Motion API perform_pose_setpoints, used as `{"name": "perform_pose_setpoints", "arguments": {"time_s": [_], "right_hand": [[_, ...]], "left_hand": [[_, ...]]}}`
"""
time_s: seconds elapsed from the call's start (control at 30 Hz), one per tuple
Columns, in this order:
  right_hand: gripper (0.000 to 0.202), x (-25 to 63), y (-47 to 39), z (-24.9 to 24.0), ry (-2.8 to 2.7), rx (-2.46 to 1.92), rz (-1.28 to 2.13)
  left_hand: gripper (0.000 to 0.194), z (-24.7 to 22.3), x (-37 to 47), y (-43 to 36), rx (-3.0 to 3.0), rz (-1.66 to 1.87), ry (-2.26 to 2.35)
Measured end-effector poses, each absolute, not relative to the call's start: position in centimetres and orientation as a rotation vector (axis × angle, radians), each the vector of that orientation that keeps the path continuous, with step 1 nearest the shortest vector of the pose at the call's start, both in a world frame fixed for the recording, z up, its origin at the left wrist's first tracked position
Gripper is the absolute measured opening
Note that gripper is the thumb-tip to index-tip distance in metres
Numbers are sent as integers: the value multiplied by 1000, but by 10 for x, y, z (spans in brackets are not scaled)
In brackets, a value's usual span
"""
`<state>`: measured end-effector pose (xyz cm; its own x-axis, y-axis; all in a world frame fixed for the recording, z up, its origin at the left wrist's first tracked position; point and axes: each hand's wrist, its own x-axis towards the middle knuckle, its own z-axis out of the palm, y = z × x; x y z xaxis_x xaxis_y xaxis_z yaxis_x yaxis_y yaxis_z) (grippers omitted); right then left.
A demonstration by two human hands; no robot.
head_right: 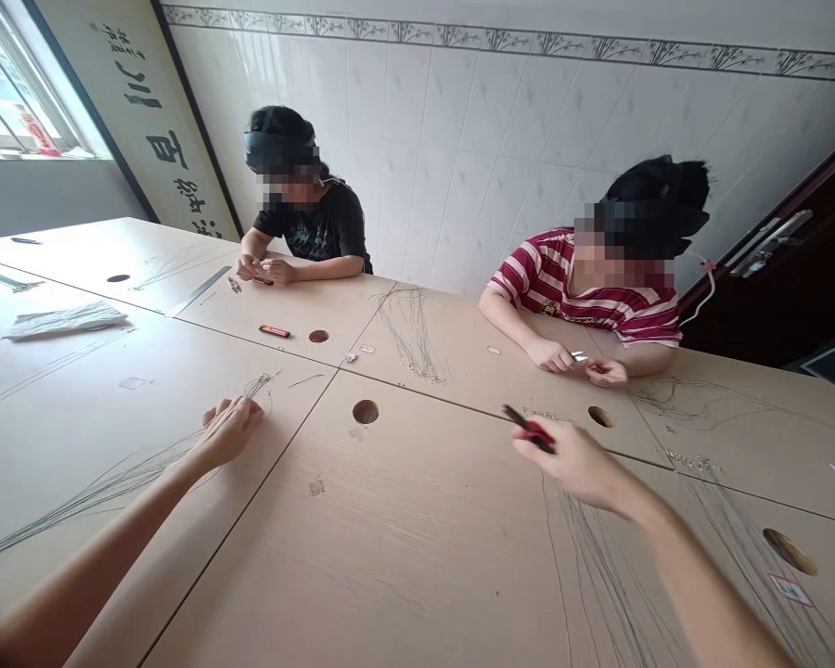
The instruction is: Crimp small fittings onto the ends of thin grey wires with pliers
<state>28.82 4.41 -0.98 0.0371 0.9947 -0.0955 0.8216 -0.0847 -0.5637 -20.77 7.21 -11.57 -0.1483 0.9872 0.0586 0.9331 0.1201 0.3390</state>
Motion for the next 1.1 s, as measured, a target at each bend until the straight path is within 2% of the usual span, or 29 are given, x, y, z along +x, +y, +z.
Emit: {"name": "perform_pose_setpoints", "arguments": {"time_s": [0.17, 0.37, 0.57, 0.77, 1.1], "right_hand": [[14, 138, 66, -26, -1744, -1457, 1372], [6, 25, 80, -56, -1523, -1266, 1740], [12, -4, 94, -79, -1347, -1299, 1903], [25, -21, 103, -87, -1183, -1407, 2025], [26, -24, 105, -87, -1057, -1406, 2072]], "left_hand": [[28, -100, -220, 74, 1903, 479, 2164], [22, -104, -221, 73, 2050, 446, 2095], [20, -120, -213, 71, 2121, 411, 2029], [25, -112, -215, 74, 2060, 455, 2046], [20, -122, -203, 78, 2061, 408, 2120]]}}
